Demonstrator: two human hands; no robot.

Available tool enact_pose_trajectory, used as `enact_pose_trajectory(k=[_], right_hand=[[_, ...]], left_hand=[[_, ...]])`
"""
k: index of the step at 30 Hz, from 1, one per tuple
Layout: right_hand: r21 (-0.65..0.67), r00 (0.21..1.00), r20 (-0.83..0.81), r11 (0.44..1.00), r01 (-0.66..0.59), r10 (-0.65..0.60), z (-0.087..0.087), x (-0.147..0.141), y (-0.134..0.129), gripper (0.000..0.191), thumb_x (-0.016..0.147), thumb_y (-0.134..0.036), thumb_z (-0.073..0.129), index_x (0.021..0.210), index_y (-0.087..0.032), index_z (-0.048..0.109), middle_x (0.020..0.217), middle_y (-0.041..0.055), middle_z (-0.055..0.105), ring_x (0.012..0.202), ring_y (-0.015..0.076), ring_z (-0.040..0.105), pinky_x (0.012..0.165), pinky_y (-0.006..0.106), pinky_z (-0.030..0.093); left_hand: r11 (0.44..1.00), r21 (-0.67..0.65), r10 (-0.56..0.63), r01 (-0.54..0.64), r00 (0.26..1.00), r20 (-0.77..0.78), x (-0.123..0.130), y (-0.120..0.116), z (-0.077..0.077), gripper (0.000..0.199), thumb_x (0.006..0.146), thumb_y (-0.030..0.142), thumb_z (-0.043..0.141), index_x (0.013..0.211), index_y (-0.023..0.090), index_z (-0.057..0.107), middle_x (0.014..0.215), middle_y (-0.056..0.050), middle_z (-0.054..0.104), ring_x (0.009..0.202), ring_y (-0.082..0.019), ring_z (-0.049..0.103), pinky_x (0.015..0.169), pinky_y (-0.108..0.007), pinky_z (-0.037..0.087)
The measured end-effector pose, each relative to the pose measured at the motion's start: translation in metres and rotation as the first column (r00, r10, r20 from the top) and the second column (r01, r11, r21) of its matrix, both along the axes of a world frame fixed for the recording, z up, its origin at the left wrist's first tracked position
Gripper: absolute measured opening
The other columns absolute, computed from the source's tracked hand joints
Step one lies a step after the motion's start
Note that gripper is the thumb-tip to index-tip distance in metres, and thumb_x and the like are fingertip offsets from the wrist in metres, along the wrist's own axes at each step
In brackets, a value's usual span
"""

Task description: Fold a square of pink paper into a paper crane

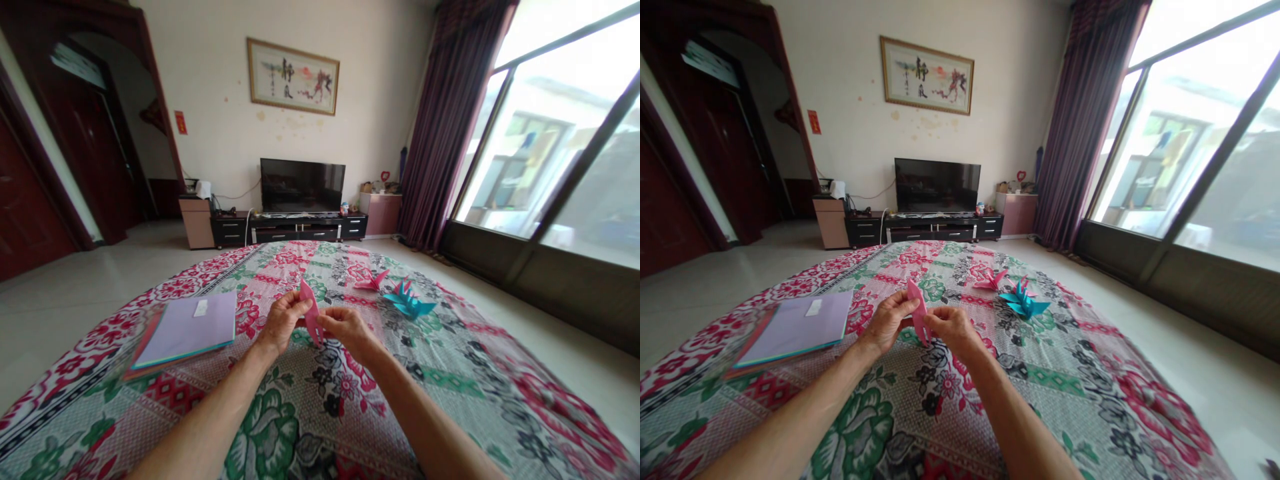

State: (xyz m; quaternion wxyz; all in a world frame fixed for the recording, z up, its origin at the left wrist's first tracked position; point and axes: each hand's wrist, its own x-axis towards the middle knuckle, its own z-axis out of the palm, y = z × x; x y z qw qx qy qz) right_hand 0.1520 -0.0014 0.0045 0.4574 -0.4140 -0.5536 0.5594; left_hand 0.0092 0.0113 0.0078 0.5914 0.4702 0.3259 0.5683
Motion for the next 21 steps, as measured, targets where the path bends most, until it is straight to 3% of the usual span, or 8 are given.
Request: enact_pose_trajectory(k=[5,10,16,21], right_hand=[[0.083,0.993,0.091,0.994,0.068,-0.076,-0.004,0.002,0.003,0.023,0.067,-0.039,0.064,0.072,-0.016,0.067,0.057,-0.0010,0.058,0.048,0.0084,0.047,0.051,0.024,0.036],[0.182,0.973,0.169,0.975,0.129,-0.160,0.001,0.000,0.001,0.015,0.067,-0.031,0.062,0.067,-0.016,0.064,0.055,-0.0018,0.057,0.047,0.0079,0.043,0.046,0.022,0.030],[0.156,0.997,-0.011,0.984,0.080,-0.079,0.006,-0.002,0.000,0.019,0.062,-0.027,0.065,0.077,-0.017,0.060,0.065,-0.0018,0.059,0.053,0.0083,0.048,0.051,0.022,0.036],[0.152,1.000,-0.007,0.988,0.011,-0.010,0.008,-0.003,-0.001,0.015,0.065,-0.030,0.062,0.071,-0.017,0.060,0.059,-0.0025,0.056,0.049,0.0067,0.043,0.049,0.022,0.033]], left_hand=[[1.000,-0.010,-0.009,0.009,0.999,0.036,0.000,0.001,0.000,0.020,0.064,0.028,0.069,0.073,0.014,0.058,0.065,0.002,0.059,0.057,-0.011,0.055,0.055,-0.026,0.050],[1.000,-0.001,0.001,-0.001,0.999,0.045,-0.001,0.002,0.001,0.020,0.062,0.027,0.070,0.071,0.014,0.058,0.063,0.003,0.058,0.056,-0.010,0.054,0.055,-0.025,0.050],[1.000,0.000,-0.002,0.002,0.999,0.052,0.000,0.001,0.002,0.021,0.062,0.028,0.071,0.072,0.014,0.060,0.065,0.001,0.060,0.057,-0.010,0.054,0.057,-0.025,0.049],[0.999,0.000,0.032,-0.032,0.998,0.045,0.001,0.001,0.002,0.021,0.060,0.027,0.071,0.072,0.014,0.060,0.063,0.002,0.059,0.056,-0.009,0.053,0.057,-0.025,0.049]])
